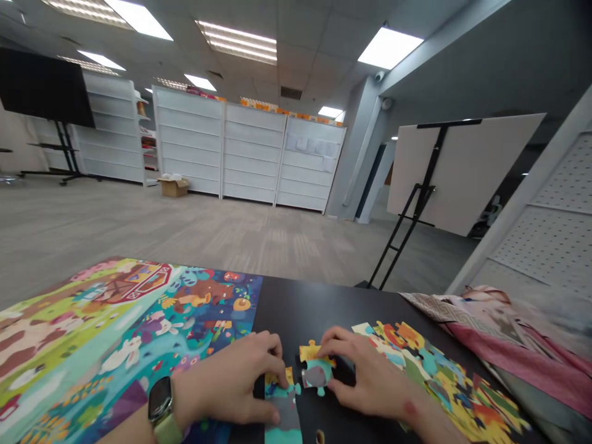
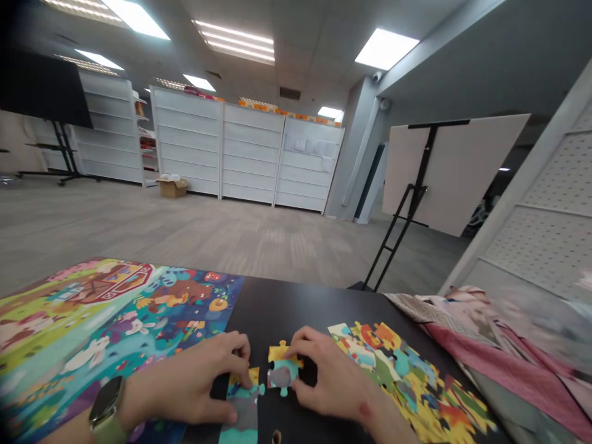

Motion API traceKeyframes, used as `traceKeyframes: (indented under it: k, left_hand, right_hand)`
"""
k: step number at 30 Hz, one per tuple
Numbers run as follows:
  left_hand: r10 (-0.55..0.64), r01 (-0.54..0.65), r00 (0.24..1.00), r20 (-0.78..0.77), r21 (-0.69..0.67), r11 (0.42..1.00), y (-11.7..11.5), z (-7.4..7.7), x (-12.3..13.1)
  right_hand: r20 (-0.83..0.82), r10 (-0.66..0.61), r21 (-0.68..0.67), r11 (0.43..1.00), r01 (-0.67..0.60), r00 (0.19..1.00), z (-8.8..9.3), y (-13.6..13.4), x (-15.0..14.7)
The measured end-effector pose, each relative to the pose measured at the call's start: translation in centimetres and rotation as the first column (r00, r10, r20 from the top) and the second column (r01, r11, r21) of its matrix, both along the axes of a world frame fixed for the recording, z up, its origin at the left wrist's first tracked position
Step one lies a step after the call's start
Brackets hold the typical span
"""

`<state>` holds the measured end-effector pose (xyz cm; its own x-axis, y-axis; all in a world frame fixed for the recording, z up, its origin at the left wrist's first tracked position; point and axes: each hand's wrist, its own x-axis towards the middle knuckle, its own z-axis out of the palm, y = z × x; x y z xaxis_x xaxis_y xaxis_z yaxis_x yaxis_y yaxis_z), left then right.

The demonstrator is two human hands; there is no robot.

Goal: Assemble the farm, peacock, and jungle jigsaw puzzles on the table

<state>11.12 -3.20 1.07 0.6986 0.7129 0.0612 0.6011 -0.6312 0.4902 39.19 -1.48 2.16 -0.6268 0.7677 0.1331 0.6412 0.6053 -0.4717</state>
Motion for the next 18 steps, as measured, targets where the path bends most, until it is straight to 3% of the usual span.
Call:
traceKeyframes:
  k: [13, 18]
  left_hand:
    - [-0.010, 0.013, 0.993, 0.120, -0.023, 1.000, 0.9, -0.7, -0.8]
    - [-0.080, 0.081, 0.990, 0.116, -0.006, 0.997, 0.5, -0.4, -0.3]
  right_hand:
    - [0.025, 0.058, -0.055, 0.997, -0.056, 0.998, -0.4, -0.9, -1.5]
    - [0.051, 0.061, -0.051, 0.997, -0.059, 0.997, -0.3, -1.0, -1.5]
